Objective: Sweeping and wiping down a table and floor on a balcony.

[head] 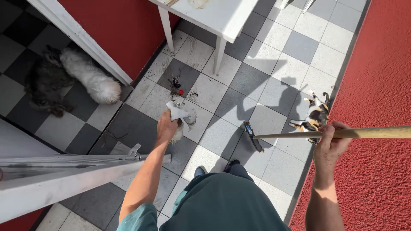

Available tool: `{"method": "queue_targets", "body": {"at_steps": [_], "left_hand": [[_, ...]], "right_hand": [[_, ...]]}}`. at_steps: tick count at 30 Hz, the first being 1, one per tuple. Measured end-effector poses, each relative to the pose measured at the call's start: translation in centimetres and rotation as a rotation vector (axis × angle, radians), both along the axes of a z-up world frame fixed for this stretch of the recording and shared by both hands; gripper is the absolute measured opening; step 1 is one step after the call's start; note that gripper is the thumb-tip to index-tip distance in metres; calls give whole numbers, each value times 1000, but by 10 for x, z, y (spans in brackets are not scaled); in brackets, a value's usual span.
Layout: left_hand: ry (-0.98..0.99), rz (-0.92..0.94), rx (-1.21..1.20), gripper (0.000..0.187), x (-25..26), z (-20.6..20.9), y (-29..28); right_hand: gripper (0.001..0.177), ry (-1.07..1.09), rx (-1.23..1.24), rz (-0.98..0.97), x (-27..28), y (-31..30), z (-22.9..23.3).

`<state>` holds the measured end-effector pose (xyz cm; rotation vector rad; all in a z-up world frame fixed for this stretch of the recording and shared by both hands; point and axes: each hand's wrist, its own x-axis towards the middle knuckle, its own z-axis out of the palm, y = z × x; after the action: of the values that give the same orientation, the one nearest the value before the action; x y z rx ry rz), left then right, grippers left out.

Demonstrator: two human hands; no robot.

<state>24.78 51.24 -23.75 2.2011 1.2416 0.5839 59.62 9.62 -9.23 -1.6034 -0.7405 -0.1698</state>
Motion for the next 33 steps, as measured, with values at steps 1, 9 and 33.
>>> {"method": "queue_targets", "body": {"at_steps": [1,9,33], "left_hand": [[0,5,-1,40,13,0,12],[-132,205,-193,33,112,3,78],[-546,394,-231,37,381,114,300]], "right_hand": [[24,0,-1,5,23,14,2],[35,127,-425,376,205,158,16],[37,-325,-579,127,545,563,-62]]}}
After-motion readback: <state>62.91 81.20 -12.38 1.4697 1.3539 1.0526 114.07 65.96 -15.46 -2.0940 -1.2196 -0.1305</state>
